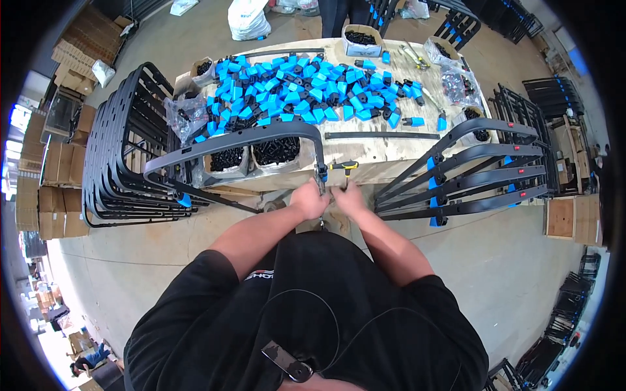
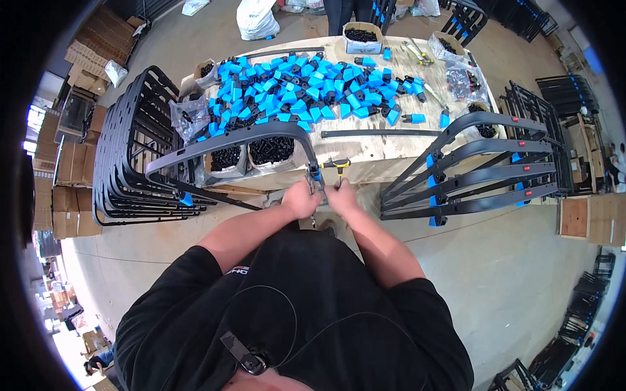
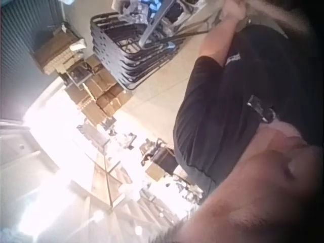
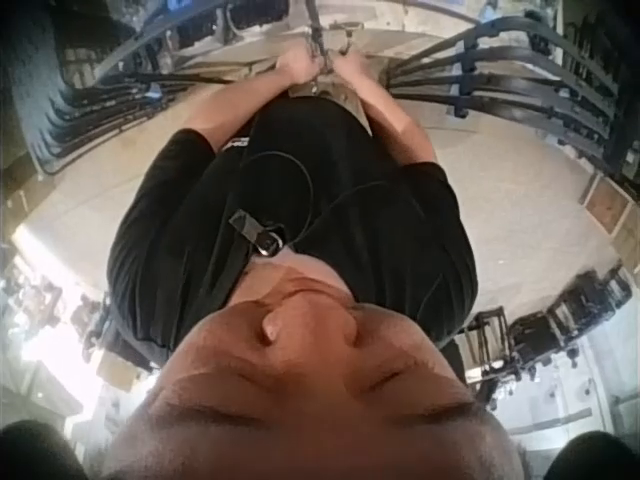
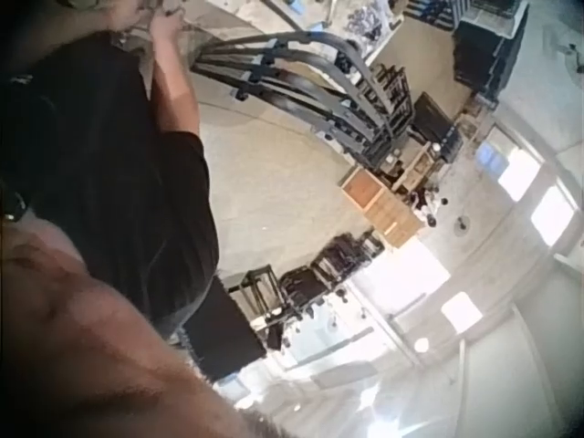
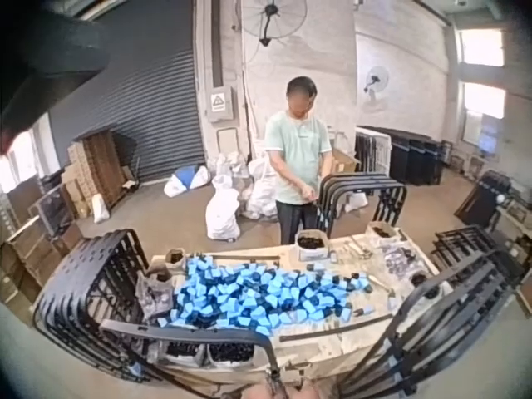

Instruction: Assembling plastic caps and connectors onto metal furniture frames at a workbench.

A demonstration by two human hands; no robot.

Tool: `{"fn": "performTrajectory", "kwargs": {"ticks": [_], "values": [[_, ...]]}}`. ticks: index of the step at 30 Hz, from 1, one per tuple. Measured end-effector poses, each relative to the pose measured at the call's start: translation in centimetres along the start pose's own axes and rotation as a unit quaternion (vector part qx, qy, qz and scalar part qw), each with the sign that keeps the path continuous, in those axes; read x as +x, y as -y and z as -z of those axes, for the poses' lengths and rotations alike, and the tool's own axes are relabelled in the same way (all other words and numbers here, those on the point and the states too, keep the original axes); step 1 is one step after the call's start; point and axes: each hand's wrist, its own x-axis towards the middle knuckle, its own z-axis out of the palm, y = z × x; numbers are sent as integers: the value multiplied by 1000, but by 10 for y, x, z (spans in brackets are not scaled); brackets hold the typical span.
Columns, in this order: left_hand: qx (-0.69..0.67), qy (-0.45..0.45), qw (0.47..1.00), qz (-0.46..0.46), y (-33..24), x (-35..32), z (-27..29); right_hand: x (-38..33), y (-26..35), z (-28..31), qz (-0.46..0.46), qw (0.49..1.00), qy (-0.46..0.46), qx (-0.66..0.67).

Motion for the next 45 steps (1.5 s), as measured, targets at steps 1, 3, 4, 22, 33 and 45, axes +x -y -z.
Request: {"fn": "performTrajectory", "kwargs": {"ticks": [1, 3, 4, 22, 33, 45], "values": [[13, -6, 1000, 13, 0, -3, 2, -13, 8, 6, 5, 1000, 0, -2], [13, -25, 1000, -2, 6, -4, 1, -47, 35, 29, -32, 997, 61, -29], [6, -33, 999, -11, 10, -2, -4, -58, 60, 45, -30, 997, 64, -33], [-405, -143, 897, 100, 73, -44, 44, -6, 75, 28, 96, 994, -8, -59], [-533, -166, 815, 158, 156, -85, 82, 10, 52, 29, 12, 990, -116, -86], [-513, -118, 843, 111, 258, -51, 166, -72, 93, -73, -175, 959, 218, 49]]}}
